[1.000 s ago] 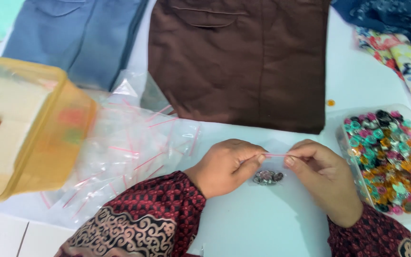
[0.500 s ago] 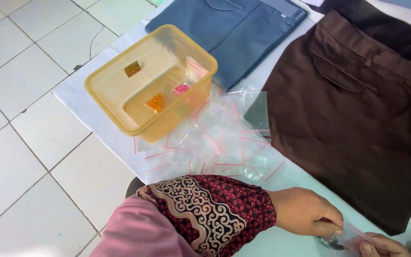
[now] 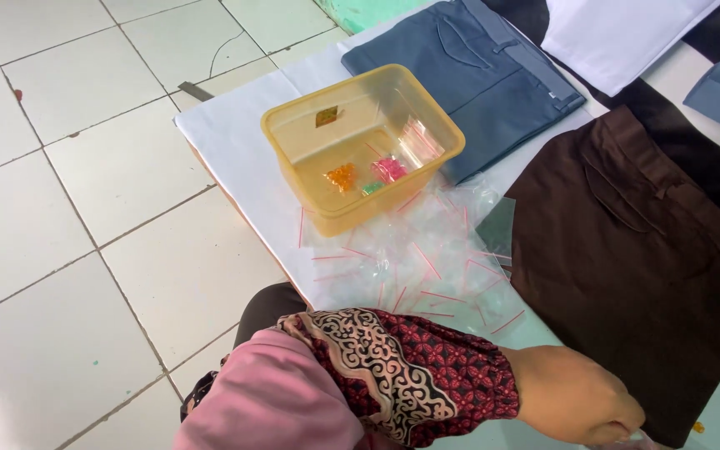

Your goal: Packaging small metal buttons into plastic bags and sorting through a tray of colorful buttons on a factory floor.

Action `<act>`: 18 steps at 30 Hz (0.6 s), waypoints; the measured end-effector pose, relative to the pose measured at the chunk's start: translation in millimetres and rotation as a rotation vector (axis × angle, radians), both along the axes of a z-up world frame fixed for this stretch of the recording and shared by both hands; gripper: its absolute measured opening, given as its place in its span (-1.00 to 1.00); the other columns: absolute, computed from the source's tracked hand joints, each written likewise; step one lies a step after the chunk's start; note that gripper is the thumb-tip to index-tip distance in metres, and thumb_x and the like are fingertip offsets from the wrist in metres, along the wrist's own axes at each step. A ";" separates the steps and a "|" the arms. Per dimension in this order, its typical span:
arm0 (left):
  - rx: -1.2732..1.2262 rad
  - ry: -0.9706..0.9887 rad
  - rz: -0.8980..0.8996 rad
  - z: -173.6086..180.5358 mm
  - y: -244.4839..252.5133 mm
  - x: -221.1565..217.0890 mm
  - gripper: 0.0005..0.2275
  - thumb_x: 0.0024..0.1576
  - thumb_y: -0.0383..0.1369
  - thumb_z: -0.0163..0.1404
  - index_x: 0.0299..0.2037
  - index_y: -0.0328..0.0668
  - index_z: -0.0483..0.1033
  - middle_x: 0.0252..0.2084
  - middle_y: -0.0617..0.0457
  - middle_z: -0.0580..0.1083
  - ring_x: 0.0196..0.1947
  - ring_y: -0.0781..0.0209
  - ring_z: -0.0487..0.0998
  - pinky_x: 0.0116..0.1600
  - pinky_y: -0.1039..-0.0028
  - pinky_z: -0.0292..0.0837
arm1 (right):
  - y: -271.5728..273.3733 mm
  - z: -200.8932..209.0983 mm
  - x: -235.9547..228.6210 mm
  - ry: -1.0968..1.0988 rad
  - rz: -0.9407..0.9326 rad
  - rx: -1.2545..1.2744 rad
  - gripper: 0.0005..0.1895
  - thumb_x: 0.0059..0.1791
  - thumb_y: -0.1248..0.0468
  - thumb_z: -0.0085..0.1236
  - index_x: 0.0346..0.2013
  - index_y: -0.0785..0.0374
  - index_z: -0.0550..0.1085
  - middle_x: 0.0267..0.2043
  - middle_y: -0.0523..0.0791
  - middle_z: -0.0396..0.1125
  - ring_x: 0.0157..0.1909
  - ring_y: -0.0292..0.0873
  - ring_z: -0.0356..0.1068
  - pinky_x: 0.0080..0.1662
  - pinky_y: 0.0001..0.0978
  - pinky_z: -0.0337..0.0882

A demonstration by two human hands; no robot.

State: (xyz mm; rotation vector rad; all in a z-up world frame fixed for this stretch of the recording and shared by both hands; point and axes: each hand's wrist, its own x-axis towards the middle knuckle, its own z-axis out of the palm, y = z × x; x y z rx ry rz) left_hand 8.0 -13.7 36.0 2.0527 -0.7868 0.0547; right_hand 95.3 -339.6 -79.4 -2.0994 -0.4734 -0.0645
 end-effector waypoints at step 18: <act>-0.040 -0.379 0.436 95.9 310.4 -102.3 -0.94 0.21 -0.33 0.04 -0.25 -0.05 0.55 -0.42 0.08 0.54 -0.39 0.08 0.59 -0.20 0.22 0.50 | 408.4 257.9 -98.6 -0.607 0.504 -0.196 -0.97 0.05 0.58 0.20 -0.23 0.53 0.54 -0.23 0.10 0.46 -0.25 -0.10 0.45 -0.22 -0.38 0.43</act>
